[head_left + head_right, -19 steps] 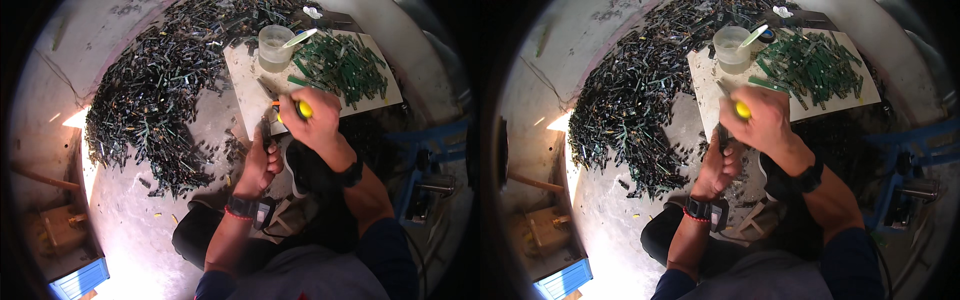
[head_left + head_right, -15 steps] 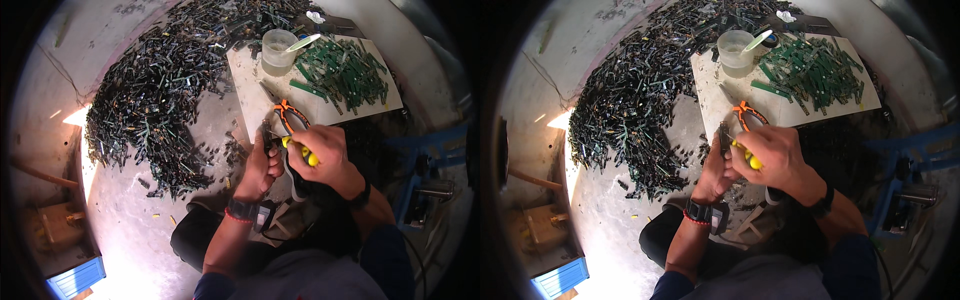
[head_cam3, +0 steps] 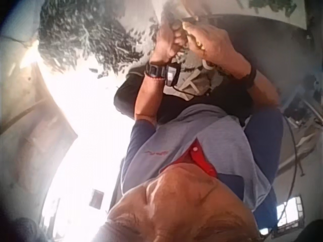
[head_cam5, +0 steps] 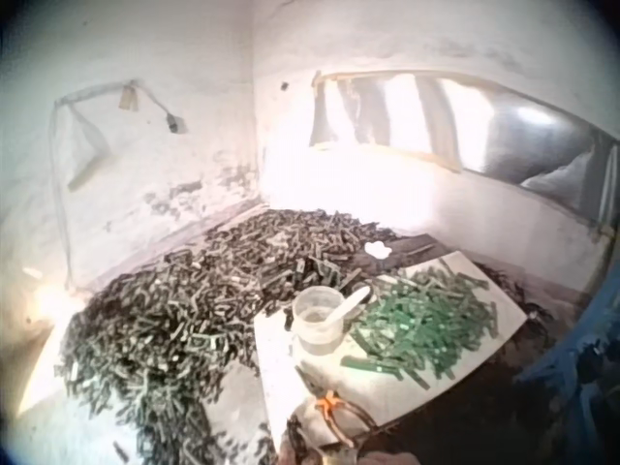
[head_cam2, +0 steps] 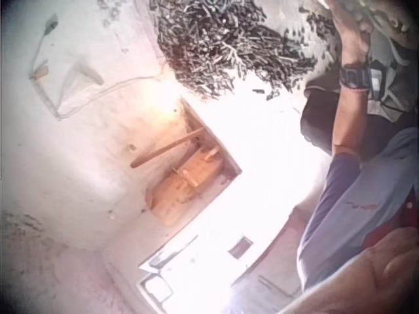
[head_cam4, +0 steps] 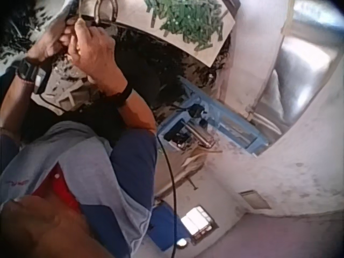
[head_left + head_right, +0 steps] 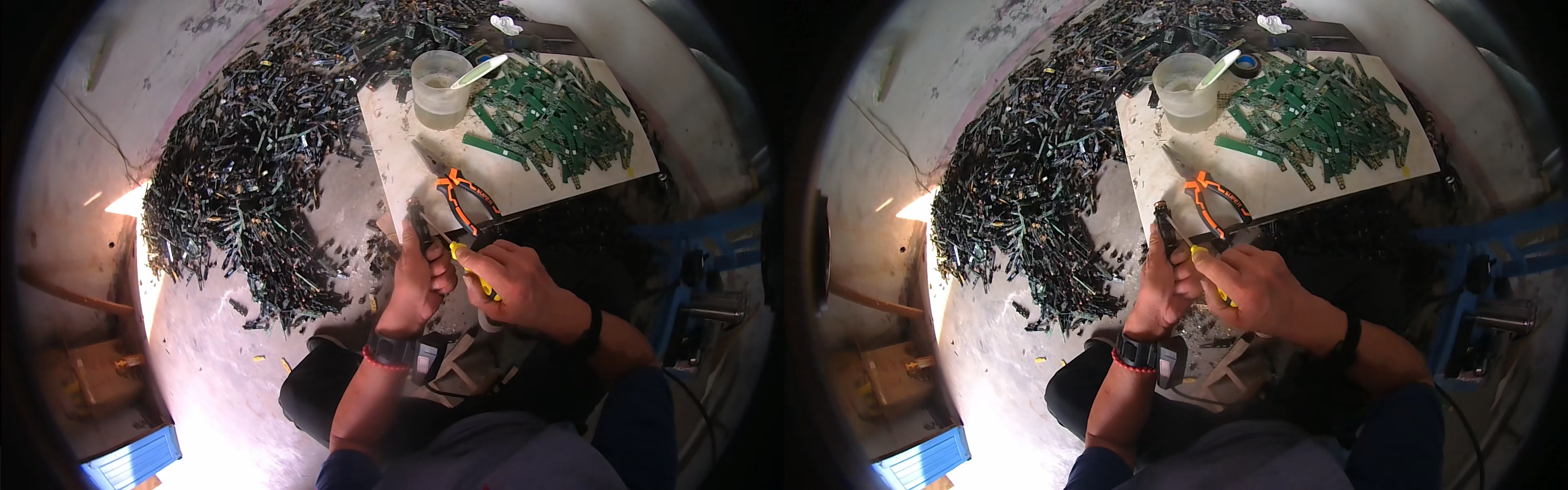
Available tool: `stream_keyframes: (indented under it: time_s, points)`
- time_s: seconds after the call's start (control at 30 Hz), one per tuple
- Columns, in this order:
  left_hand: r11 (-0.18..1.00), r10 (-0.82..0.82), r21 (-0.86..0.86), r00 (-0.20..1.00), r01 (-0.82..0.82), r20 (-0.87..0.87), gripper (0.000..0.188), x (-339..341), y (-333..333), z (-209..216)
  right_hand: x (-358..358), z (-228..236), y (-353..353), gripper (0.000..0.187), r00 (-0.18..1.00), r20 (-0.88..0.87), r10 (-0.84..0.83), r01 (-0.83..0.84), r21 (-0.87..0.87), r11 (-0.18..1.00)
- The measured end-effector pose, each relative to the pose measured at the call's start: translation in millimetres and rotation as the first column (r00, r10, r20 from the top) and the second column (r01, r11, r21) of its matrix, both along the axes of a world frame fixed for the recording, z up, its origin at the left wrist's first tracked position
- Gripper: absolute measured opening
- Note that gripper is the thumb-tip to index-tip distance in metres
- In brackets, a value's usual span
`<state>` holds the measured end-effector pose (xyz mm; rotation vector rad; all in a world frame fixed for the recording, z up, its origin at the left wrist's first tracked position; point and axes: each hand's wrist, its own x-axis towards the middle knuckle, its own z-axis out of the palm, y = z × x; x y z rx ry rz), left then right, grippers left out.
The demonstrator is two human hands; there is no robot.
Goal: The person sits on the floor and uses pliers and a screwdriver to remove components from green circuit boards. They repeatedly pick up boards, strip parts, and place the processed boards on a nearby table.
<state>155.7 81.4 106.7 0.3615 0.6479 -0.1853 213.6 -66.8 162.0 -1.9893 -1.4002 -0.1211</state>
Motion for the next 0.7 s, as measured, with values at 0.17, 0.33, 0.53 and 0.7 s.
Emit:
stream_keyframes:
  time_s: [0.17, 0.33, 0.53, 0.7]
  points:
    - [1.000, -0.029, -0.003, 0.999, 0.029, 0.035, 0.055, 1.1, 3.5, -5.0, 17.2, -0.3, -8.9, 0.031, 0.984, 0.091, 0.152, -0.149, -0.044, 0.988]
    - [0.997, -0.059, -0.046, 0.997, 0.061, 0.049, 0.056, -0.9, 5.8, -3.2, 38.4, 17.4, -24.8, 0.023, 0.967, -0.252, 0.032, 0.019, 0.197, 0.980]
    - [0.987, -0.065, -0.136, 0.985, 0.088, 0.162, 0.056, -6.6, 7.4, -6.5, 66.9, 13.1, -21.8, 0.021, 0.673, -0.694, -0.256, 0.401, 0.051, 0.915]
    - [0.977, -0.089, -0.172, 0.978, 0.122, 0.188, 0.058, -17.2, 6.8, -2.7, 82.7, -23.1, -10.9, 0.022, 0.858, -0.305, -0.412, 0.401, -0.102, 0.910]
